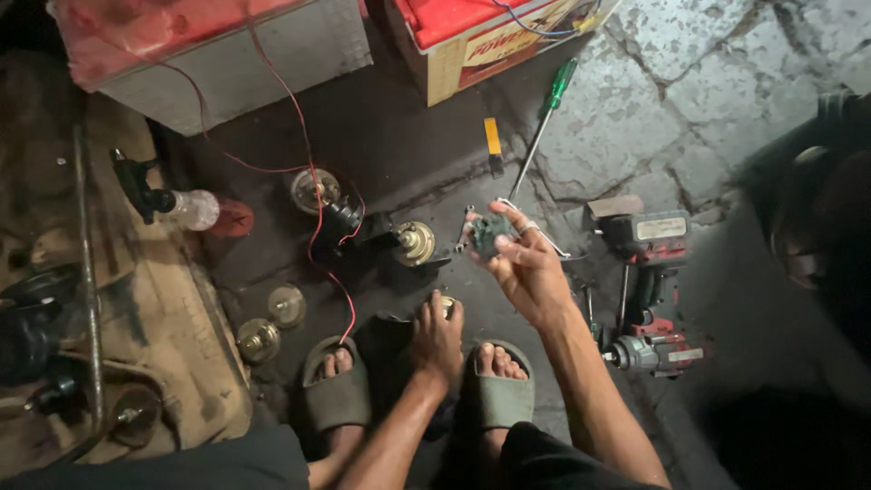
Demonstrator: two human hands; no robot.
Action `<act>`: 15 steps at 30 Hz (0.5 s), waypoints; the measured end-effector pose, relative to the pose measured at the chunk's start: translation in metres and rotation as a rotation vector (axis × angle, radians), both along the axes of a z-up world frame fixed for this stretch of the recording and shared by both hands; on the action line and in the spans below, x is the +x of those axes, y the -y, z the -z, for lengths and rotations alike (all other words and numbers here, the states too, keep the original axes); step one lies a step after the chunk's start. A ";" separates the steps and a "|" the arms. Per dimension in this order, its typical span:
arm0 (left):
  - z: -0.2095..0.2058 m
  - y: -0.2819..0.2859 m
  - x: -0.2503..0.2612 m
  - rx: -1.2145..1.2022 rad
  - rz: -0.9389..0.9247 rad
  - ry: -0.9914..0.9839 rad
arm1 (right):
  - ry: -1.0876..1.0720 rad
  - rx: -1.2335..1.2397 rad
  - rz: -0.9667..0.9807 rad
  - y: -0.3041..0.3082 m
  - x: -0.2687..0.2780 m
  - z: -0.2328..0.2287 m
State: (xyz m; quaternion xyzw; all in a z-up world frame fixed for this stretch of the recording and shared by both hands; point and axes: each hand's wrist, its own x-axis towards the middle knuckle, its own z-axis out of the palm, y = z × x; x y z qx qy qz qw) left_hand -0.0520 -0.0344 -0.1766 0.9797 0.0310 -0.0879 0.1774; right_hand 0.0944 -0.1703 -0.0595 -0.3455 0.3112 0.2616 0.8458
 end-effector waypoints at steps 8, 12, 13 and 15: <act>0.001 -0.008 0.006 -0.020 0.008 -0.042 | 0.144 0.219 0.126 0.025 -0.002 0.012; -0.001 -0.019 0.018 -0.315 -0.106 0.045 | -0.087 0.153 0.153 0.035 -0.002 0.013; -0.001 -0.021 0.019 -0.413 -0.145 0.121 | -0.014 0.175 0.111 0.037 -0.003 0.014; -0.003 -0.026 0.020 -0.633 -0.182 0.106 | 0.134 0.222 0.023 0.037 -0.004 0.018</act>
